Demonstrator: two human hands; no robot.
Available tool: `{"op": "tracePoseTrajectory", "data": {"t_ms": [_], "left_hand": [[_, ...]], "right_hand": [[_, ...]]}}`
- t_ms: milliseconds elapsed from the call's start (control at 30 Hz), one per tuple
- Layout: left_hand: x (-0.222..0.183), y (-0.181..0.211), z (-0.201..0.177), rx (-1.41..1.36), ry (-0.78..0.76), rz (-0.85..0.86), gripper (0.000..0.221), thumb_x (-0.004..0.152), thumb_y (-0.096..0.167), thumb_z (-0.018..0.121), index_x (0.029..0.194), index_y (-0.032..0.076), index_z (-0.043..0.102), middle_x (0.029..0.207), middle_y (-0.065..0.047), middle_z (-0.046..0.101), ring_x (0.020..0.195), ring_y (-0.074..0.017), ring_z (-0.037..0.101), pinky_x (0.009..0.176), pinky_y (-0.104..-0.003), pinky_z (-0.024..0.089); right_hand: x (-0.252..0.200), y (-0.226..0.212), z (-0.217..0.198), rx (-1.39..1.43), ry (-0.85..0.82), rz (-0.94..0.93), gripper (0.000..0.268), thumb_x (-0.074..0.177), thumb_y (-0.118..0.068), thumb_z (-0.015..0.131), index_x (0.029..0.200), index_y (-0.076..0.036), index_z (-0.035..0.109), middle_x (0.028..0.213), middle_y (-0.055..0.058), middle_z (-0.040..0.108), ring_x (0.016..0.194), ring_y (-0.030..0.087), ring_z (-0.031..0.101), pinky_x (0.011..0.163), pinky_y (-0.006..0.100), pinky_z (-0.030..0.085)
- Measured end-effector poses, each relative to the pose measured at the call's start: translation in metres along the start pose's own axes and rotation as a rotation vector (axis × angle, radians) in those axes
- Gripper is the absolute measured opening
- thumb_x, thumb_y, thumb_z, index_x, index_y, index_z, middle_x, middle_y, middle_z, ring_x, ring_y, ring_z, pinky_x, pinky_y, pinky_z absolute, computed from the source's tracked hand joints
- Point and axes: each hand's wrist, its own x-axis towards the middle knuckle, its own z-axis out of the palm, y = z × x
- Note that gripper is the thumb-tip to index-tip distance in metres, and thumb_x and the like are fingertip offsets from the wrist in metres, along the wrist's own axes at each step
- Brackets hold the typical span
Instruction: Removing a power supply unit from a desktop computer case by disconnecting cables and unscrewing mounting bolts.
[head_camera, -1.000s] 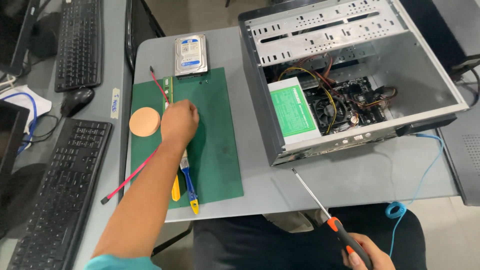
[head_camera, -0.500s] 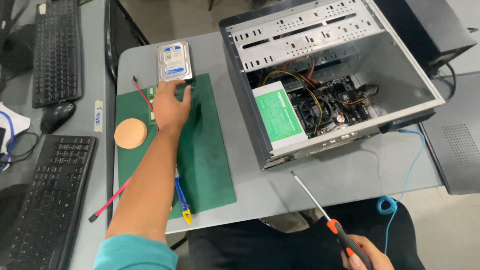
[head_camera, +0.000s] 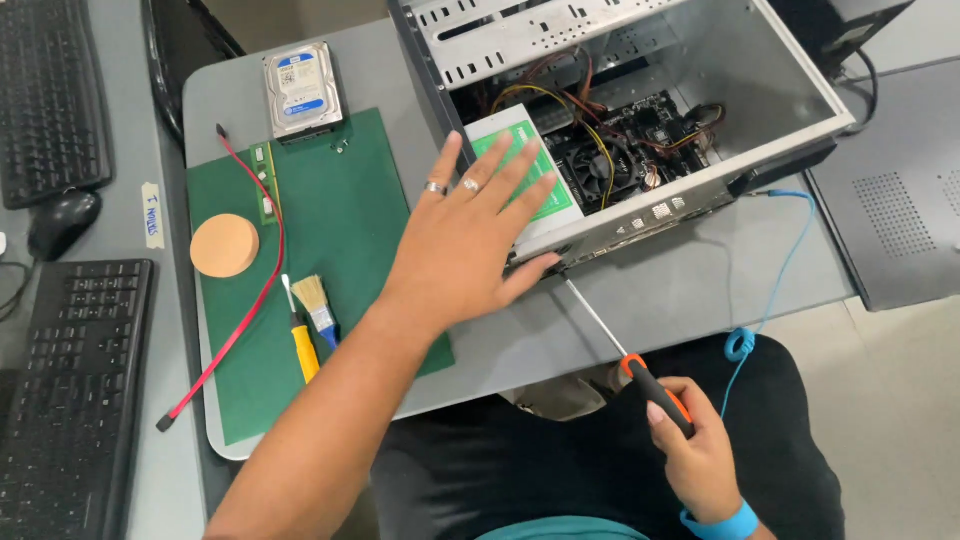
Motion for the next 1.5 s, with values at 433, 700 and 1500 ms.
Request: {"op": "tracePoseTrajectory", "data": {"t_ms": [433,700,1500], "left_hand": [[0.004,0.008,0.012,0.112,0.054,0.024,0.044,0.087,0.043,0.054,0.12,0.013,0.058,0.125,-0.009,0.055,0.115,-0.0309,0.052,0.098,-0.044,0.037],[0.001,0.009,0.015,0.047,0.097,-0.006,0.037,0.087,0.039,0.056,0.116,0.016,0.06,0.124,-0.007,0.055,0.113,-0.0322,0.052,0.095,-0.046,0.038],[-0.001,0.014,0.014,-0.15,0.218,-0.092,0.034,0.083,0.034,0.064,0.11,0.013,0.061,0.121,-0.012,0.056,0.112,-0.0326,0.053,0.1,-0.049,0.035]], "right_hand": [[-0.002,-0.007,0.003,-0.193,0.099,0.097,0.024,0.082,-0.031,0.052,0.089,-0.008,0.06,0.056,0.001,0.043,0.05,0.012,0.04,0.049,0.026,0.036],[-0.012,-0.017,0.008,0.088,0.007,0.157,0.026,0.085,-0.026,0.051,0.09,-0.001,0.056,0.058,0.004,0.036,0.048,0.013,0.033,0.044,0.024,0.032],[-0.004,-0.014,0.028,0.415,-0.109,0.474,0.016,0.093,-0.021,0.044,0.086,-0.008,0.038,0.058,0.008,0.035,0.039,0.01,0.021,0.03,0.021,0.014]]}}
